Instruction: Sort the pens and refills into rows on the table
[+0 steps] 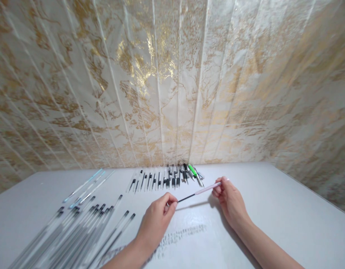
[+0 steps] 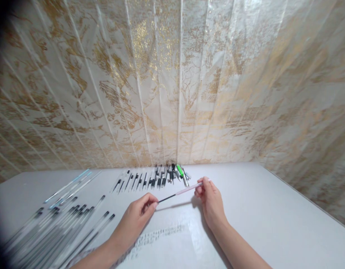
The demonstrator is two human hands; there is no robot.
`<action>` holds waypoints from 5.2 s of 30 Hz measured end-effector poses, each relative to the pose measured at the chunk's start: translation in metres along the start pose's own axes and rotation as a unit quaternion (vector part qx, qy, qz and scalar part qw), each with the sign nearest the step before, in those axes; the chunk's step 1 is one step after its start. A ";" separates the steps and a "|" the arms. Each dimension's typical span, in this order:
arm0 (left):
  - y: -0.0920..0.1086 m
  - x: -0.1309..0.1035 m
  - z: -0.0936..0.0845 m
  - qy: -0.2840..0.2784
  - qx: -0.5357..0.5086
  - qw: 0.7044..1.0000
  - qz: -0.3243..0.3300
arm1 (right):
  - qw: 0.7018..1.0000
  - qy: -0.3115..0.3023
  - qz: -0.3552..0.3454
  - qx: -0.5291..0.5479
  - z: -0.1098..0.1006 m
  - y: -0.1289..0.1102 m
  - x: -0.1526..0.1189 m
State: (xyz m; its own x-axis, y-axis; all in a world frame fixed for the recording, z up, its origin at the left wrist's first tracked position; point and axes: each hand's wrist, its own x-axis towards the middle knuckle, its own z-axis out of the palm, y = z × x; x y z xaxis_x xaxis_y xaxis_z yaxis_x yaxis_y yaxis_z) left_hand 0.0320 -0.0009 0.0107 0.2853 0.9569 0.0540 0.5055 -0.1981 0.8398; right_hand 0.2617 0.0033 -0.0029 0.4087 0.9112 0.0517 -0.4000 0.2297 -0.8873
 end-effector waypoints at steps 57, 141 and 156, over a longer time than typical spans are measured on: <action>0.011 -0.008 0.005 -0.100 0.037 0.988 0.116 | 0.958 -0.104 0.099 -0.247 -0.010 -0.007 0.006; -0.002 -0.001 0.009 -0.120 -0.250 0.961 0.009 | 0.847 -0.386 -0.036 -0.364 0.046 0.004 -0.055; 0.011 -0.014 0.008 -0.005 -0.113 0.994 0.007 | 0.764 -0.398 -0.148 -0.485 0.065 0.020 -0.075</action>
State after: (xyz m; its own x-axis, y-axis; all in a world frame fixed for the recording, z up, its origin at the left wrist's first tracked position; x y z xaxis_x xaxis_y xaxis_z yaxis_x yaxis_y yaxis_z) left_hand 0.0403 -0.0177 0.0145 0.2989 0.9522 0.0622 0.3069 -0.1577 0.9386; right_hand 0.1693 -0.0383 0.0050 -0.4207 0.8760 0.2360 0.5681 0.4572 -0.6843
